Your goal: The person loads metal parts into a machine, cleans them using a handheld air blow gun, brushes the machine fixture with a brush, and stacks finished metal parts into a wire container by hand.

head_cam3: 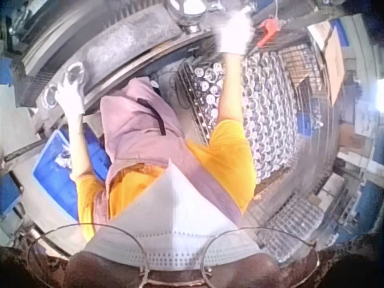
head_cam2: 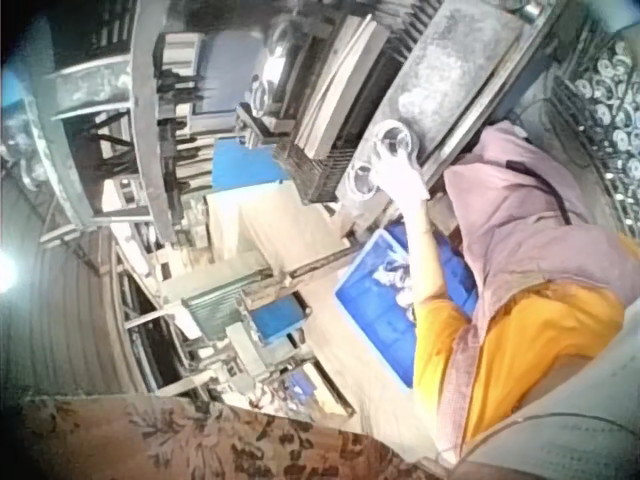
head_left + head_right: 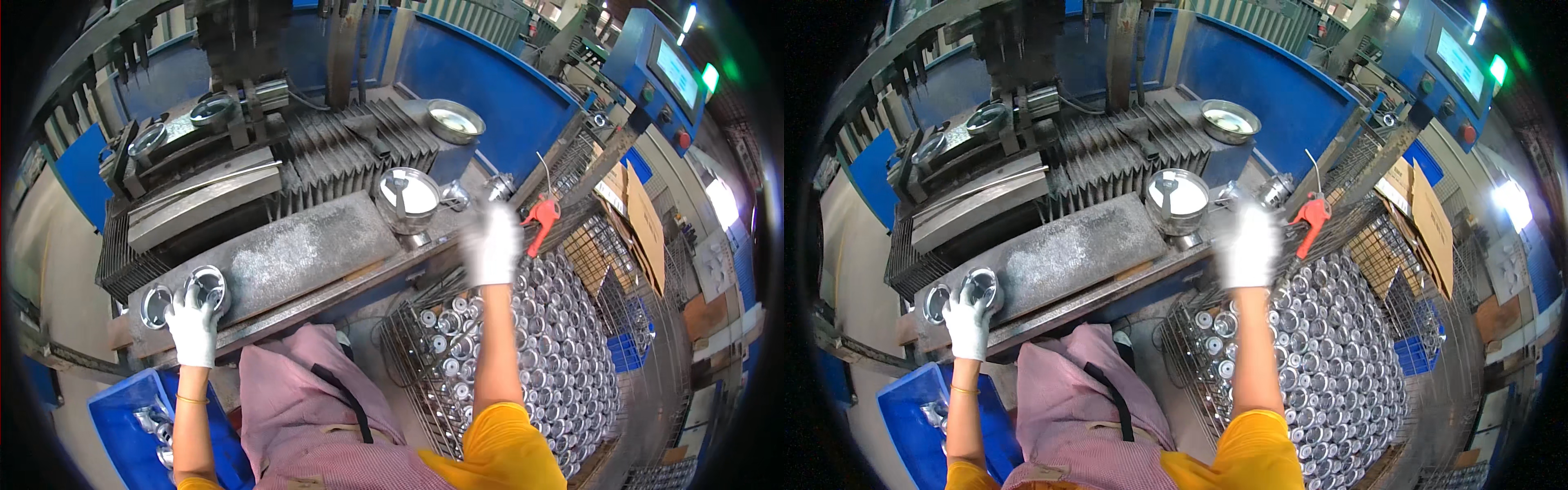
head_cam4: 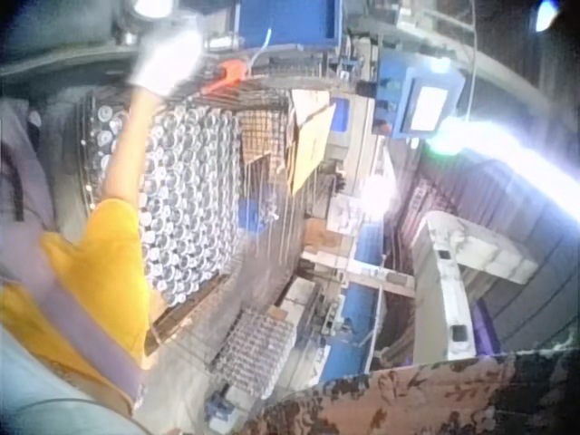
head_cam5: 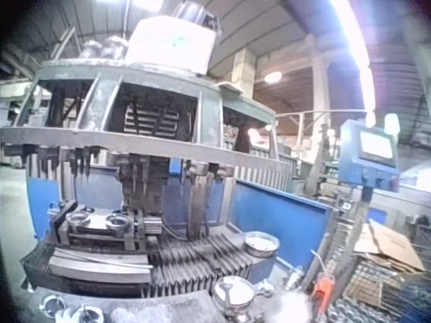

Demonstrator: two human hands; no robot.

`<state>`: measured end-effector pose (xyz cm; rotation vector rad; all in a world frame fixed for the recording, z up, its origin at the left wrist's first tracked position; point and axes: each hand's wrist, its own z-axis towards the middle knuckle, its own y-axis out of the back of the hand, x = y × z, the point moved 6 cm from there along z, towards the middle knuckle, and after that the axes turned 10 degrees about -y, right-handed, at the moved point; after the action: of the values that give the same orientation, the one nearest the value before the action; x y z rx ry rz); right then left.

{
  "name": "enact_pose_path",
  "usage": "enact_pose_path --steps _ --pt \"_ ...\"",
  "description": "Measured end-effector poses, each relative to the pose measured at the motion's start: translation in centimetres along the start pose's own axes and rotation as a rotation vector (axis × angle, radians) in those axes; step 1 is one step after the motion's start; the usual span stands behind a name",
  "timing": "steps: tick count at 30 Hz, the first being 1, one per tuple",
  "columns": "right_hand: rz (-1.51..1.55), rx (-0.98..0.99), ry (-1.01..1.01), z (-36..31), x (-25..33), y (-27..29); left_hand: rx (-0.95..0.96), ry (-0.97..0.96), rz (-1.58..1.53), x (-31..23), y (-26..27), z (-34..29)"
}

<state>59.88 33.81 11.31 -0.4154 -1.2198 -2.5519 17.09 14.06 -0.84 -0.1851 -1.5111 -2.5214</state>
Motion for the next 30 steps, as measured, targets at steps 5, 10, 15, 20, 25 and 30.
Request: enact_pose_path --steps 5,10,15,20,25,30 --pt "-0.1 0.498 0.169 -1.4 3.9 -14.8 0.059 0.139 -0.053 0.6 0.6 -0.1" --pt "0.156 0.32 0.331 1.4 0.6 -17.8 0.097 0.317 -0.105 1.8 1.5 -1.2" --pt "1.103 0.22 -0.162 7.5 6.7 -8.5 0.036 0.35 -0.218 2.9 -0.2 -3.5" --pt "1.531 0.291 -0.258 13.9 24.4 -10.2 0.068 0.343 -0.264 3.1 -0.2 -3.3" --pt "0.936 0.097 -0.097 14.5 30.6 -9.0 0.032 0.303 -0.243 3.0 0.2 -2.7" --pt "1.19 0.105 0.067 8.8 30.7 -8.1 0.039 0.303 -0.246 3.5 -0.5 -3.5"
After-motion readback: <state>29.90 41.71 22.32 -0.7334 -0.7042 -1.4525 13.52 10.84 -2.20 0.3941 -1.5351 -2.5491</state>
